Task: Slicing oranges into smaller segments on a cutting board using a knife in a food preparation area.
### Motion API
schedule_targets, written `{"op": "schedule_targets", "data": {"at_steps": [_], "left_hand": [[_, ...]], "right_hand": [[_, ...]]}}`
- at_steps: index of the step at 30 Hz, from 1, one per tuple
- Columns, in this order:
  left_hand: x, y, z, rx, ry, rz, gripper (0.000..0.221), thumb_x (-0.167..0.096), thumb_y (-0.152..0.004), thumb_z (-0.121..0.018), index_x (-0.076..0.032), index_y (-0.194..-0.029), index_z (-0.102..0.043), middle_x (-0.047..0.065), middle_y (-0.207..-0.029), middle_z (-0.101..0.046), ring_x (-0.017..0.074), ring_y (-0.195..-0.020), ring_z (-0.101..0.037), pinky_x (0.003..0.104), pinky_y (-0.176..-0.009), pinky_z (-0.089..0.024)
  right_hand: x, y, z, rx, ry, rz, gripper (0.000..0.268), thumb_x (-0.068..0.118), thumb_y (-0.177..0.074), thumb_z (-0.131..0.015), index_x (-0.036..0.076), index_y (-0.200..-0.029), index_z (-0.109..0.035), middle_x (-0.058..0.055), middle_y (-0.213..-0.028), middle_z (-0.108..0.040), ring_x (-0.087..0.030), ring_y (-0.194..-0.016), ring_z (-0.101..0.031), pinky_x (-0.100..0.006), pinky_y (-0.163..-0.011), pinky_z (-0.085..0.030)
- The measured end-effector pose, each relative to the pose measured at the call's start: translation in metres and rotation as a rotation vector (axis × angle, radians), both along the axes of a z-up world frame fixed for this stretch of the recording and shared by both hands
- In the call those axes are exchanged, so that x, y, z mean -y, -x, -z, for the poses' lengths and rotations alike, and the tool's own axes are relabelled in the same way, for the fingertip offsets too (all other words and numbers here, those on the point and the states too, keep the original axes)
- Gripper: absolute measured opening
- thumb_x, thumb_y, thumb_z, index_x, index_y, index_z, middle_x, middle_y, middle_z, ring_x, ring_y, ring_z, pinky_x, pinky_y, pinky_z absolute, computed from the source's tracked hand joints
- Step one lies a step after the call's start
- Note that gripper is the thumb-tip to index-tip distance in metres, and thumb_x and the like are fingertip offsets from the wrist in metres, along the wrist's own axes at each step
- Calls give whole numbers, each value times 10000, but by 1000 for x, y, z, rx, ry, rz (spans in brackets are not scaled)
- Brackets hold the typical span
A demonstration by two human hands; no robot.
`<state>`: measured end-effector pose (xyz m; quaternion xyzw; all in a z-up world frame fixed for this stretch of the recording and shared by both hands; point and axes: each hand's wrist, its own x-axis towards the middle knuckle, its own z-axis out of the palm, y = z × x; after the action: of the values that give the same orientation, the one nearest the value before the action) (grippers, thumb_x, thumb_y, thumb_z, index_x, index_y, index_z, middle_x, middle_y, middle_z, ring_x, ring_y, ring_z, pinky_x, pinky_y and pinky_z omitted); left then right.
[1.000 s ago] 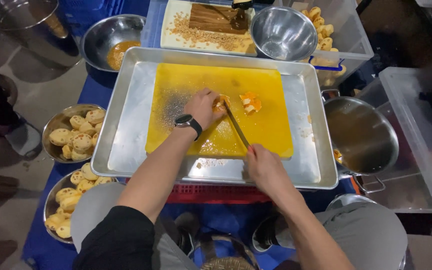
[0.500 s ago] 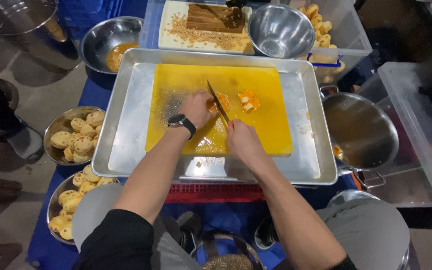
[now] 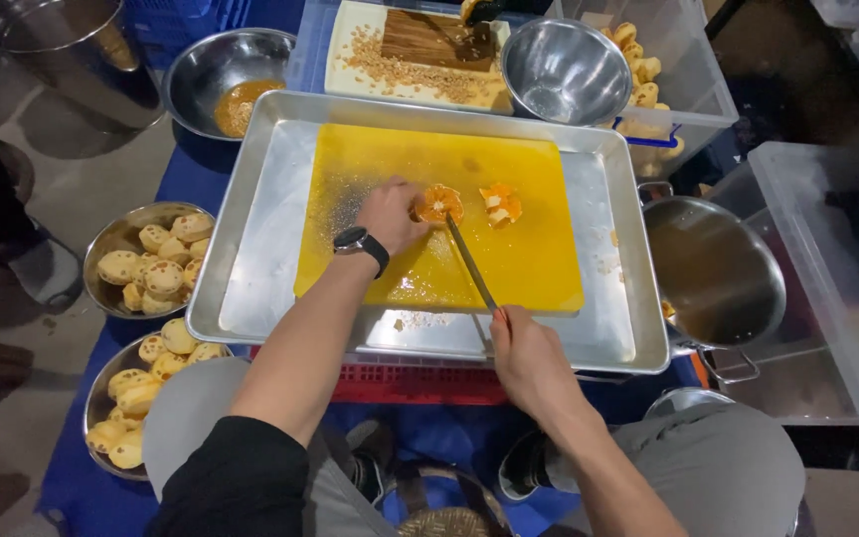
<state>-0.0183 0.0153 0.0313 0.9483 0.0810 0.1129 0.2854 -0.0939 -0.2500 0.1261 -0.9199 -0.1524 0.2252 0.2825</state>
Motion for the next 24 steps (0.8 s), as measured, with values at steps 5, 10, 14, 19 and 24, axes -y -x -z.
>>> {"op": "schedule_targets", "data": {"at_steps": [5,10,14,19,24], "left_hand": [[-6,-9,19,-7,-70,1,213,-222,-781,-837,-153,-969,-766,48,-1006,-675,308,-998,-709,440,-876,-616],[-7,-14,23,-28,-81,-6,221,-242,-784,-833,-175,-988,-780,23,-973,-690,267,-960,-718,416,-861,-623],[-4,-10,21,-10,-106,2,234,-247,-798,-834,-159,-1008,-776,45,-960,-697,280,-960,-716,417,-854,-623],[-6,-9,17,-1,-77,-6,180,-237,-824,-802,-160,-983,-770,40,-932,-711,271,-938,-718,411,-840,-629],[-1,-4,17,-15,-24,-31,230,-237,-831,-792,-152,-1042,-760,59,-968,-719,280,-960,-713,414,-858,-621]], "right_hand": [[-21,-14,13,64,-64,-77,339,231,-1062,-377,-1,-1078,-624,-249,-834,-664,-380,-853,-709,-481,-664,-591],[-59,-48,35,132,-35,-119,386,284,-1071,-358,18,-1111,-635,-293,-927,-692,-494,-996,-707,-562,-731,-587],[-70,-48,21,104,-50,-87,356,266,-1061,-375,24,-1130,-627,-304,-954,-695,-484,-1006,-707,-564,-778,-577],[-28,-35,36,74,8,-96,416,335,-1072,-356,20,-1096,-628,-318,-920,-691,-517,-996,-697,-597,-789,-576],[-23,-36,38,71,-47,-80,359,275,-1058,-383,29,-1089,-643,-277,-917,-705,-459,-971,-721,-530,-762,-602]]}}
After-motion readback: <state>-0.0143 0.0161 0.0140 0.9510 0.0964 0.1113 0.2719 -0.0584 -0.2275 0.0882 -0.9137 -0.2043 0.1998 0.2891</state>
